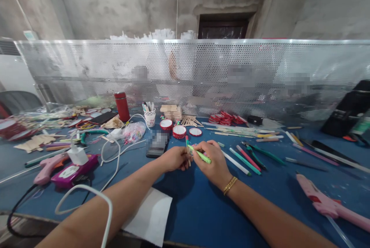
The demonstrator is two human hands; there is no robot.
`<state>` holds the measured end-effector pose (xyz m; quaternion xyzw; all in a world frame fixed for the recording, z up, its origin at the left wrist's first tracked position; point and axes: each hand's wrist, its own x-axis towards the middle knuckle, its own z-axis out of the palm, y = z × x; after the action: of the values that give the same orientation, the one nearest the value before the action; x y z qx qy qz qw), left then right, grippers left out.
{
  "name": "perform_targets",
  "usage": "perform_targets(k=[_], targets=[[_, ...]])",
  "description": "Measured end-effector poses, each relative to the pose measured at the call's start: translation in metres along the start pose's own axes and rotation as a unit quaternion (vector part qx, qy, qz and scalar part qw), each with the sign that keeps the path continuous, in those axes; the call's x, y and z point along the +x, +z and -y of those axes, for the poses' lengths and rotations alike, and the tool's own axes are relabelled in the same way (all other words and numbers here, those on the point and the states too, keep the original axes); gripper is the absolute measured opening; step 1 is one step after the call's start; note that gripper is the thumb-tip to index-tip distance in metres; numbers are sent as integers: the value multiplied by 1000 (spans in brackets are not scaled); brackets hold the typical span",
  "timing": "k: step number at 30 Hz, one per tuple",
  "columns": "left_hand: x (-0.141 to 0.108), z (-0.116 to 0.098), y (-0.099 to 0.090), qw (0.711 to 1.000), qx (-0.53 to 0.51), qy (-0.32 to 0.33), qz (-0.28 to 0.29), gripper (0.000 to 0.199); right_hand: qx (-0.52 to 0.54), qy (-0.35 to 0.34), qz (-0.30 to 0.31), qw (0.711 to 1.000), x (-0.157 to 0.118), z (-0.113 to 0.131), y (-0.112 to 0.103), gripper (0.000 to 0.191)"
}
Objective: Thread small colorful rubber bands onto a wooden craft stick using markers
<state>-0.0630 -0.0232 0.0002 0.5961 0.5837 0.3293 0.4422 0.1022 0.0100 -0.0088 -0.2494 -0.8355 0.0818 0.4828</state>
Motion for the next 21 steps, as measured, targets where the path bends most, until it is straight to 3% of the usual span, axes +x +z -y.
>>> perform_targets(k=[21], targets=[[4,0,1,1000,-22,-6,1,16,-21,10,-14,1000,1,-2,-5,10]])
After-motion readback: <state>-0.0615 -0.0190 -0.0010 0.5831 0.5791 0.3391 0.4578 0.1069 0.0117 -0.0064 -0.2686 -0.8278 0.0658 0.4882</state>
